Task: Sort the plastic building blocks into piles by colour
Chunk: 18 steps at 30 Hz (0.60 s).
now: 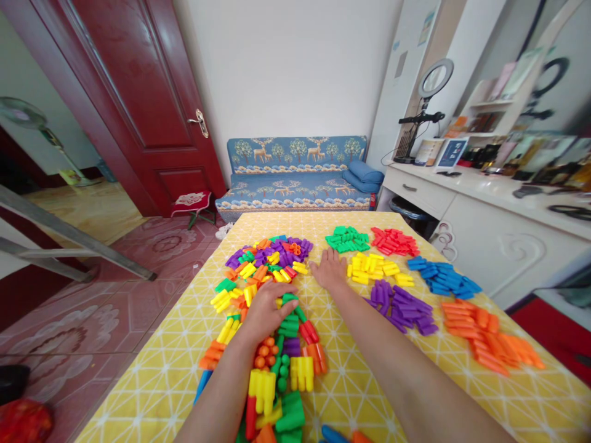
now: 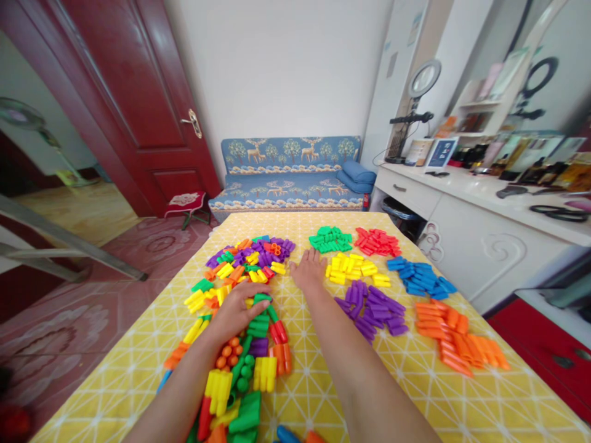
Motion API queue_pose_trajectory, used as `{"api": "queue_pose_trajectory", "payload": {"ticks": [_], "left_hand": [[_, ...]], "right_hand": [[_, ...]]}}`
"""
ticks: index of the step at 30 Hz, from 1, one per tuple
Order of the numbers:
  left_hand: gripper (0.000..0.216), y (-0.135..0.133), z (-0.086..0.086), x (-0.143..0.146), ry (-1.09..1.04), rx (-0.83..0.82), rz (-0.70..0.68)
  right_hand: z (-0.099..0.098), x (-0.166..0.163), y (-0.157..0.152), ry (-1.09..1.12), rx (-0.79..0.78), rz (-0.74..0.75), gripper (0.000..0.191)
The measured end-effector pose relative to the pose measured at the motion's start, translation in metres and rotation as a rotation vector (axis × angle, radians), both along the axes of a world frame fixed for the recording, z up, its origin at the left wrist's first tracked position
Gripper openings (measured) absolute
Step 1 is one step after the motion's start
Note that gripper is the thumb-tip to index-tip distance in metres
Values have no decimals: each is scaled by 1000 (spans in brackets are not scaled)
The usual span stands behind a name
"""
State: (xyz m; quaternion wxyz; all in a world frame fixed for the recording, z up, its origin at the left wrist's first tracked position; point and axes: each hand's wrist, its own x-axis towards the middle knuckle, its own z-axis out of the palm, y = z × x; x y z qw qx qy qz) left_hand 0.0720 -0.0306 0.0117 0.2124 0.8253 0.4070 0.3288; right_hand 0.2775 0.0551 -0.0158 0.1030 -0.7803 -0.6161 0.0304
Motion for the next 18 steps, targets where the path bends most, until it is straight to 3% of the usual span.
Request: {"api": "queue_pose_trajectory", "payload": {"ticks": [18], "left_hand": [[24, 3, -3, 0, 8, 2, 16]], "right_hand": [[-1, -13, -27, -28, 237, 163, 37]]}}
